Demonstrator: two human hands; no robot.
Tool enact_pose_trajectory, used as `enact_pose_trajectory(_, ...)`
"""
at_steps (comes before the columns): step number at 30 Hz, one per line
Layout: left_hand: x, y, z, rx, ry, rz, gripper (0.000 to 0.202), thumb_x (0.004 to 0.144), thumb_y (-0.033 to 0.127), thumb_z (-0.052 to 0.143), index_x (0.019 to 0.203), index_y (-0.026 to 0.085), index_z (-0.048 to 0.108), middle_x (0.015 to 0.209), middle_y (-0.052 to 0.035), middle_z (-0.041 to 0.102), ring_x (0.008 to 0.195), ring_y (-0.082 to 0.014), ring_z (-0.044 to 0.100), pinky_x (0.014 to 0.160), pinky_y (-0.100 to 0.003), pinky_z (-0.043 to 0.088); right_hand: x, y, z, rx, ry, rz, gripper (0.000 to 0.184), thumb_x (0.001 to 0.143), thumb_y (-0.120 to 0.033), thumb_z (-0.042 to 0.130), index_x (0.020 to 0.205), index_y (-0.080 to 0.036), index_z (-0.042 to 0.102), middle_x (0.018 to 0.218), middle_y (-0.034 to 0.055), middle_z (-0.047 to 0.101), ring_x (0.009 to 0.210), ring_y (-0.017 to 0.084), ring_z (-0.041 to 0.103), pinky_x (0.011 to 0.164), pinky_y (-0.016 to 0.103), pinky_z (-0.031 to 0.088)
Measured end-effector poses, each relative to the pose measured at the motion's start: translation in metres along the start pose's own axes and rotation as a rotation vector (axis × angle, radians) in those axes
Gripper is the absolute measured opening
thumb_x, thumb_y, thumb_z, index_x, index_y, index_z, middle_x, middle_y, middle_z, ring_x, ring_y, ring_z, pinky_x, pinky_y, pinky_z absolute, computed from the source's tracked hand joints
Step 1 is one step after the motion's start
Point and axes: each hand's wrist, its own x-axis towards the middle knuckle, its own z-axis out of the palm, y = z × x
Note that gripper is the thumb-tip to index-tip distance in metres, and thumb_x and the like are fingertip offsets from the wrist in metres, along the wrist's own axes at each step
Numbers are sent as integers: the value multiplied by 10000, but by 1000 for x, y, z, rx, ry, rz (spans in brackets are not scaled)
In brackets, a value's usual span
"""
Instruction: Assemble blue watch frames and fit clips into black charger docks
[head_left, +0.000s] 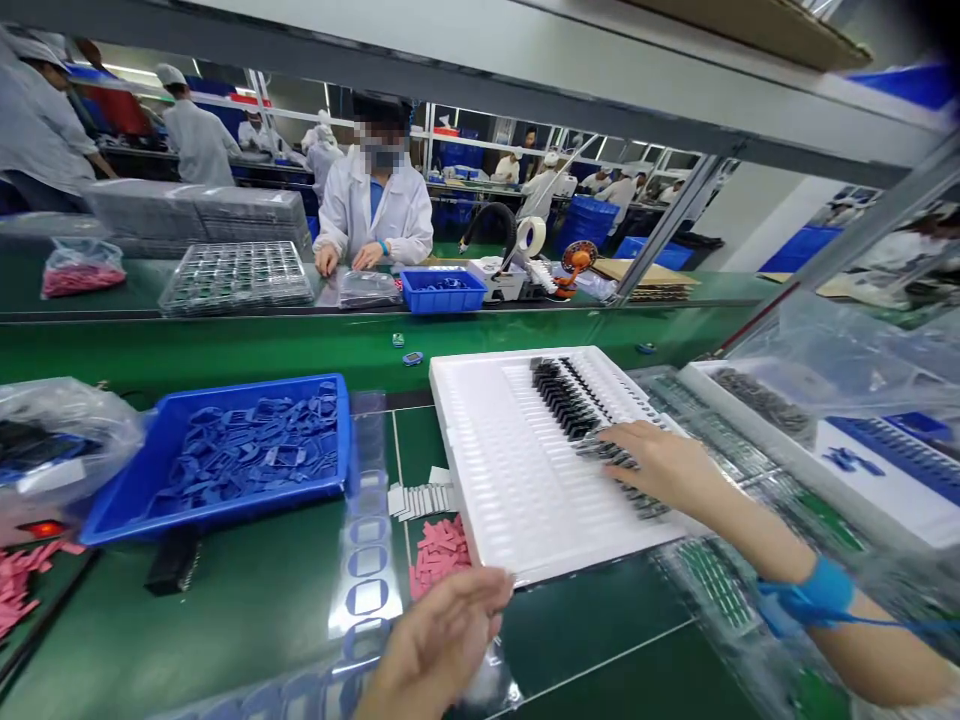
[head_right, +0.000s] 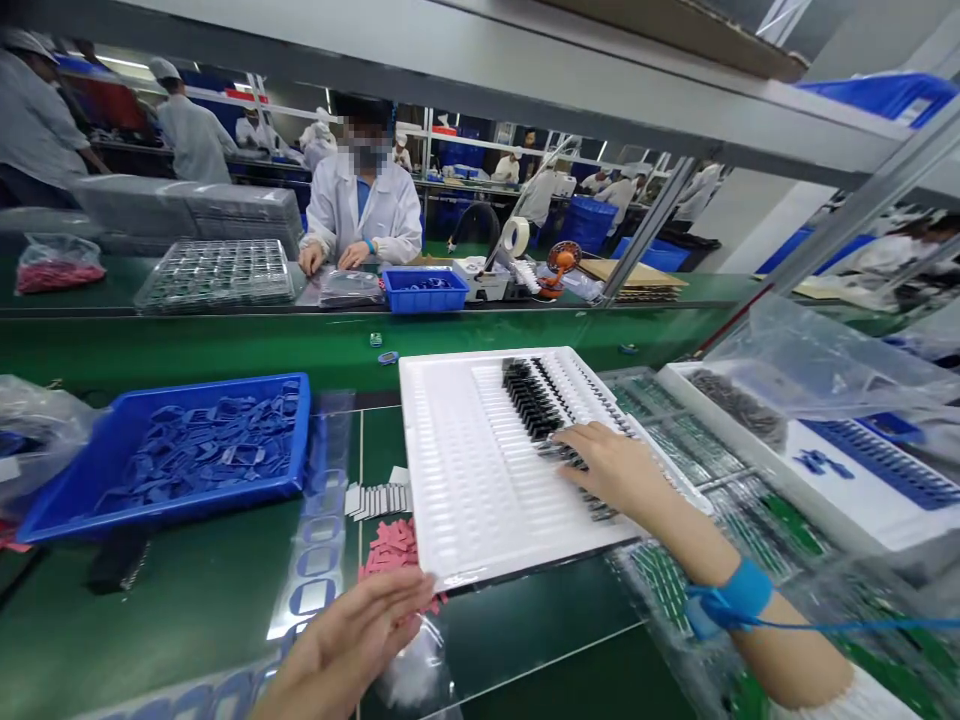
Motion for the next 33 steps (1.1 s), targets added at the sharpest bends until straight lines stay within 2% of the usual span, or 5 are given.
enact_pose_trajectory(7, 88, -12, 34, -316, -50, -98, 277, 796, 319, 607, 1044, 206, 661, 1240, -82, 606, 1226, -230, 472, 1092, -386, 279, 22, -2, 10, 45, -45, -81, 173, 859, -225, 494, 921, -175, 647, 922, 90, 670, 892, 221, 582, 706, 311, 463)
enact_pose_trajectory(16, 101, -7, 47, -137, -30, -78, 446, 787, 463, 582, 1140, 191, 590, 1270, -110, 571, 1222, -217, 470, 1070, -354, 298, 30, -18, -49, 516, -91, -139, 176, 852, -328, 530, 855, -230, 676, 856, 35, 685, 819, 170, 604, 690, 268, 457)
enact_pose_trajectory(21, 108, -5, 66, 106, -265, -151, 601, 699, 705, 458, 722, 131, 633, 598, -39, 646, 568, -139, 614, 611, -272, 480, 25, -74, -83, 731, -366, -334, 74, 787, -238, 624, 743, -256, 682, 683, -29, 644, 683, 119, 600, 621, 214, 428)
enact_pose_trajectory(26, 115, -4, 64, -89, -112, -287, 549, 692, 685, 505, 709, 141, 578, 348, 117, 311, 309, -25, 159, 340, -168, 186, 35, -52, -54, 613, -69, -170, 192, 769, -342, 652, 921, -225, 637, 921, 7, 672, 825, 155, 611, 672, 236, 469)
enact_pose_trajectory(33, 116, -4, 58, -459, 170, -312, 287, 865, 374, 498, 795, 108, 577, 436, 83, 395, 343, -19, 275, 371, -156, 267, 54, 15, 0, 161, -55, -67, 107, 792, -204, 603, 886, -181, 650, 931, 73, 682, 907, 251, 607, 658, 322, 484)
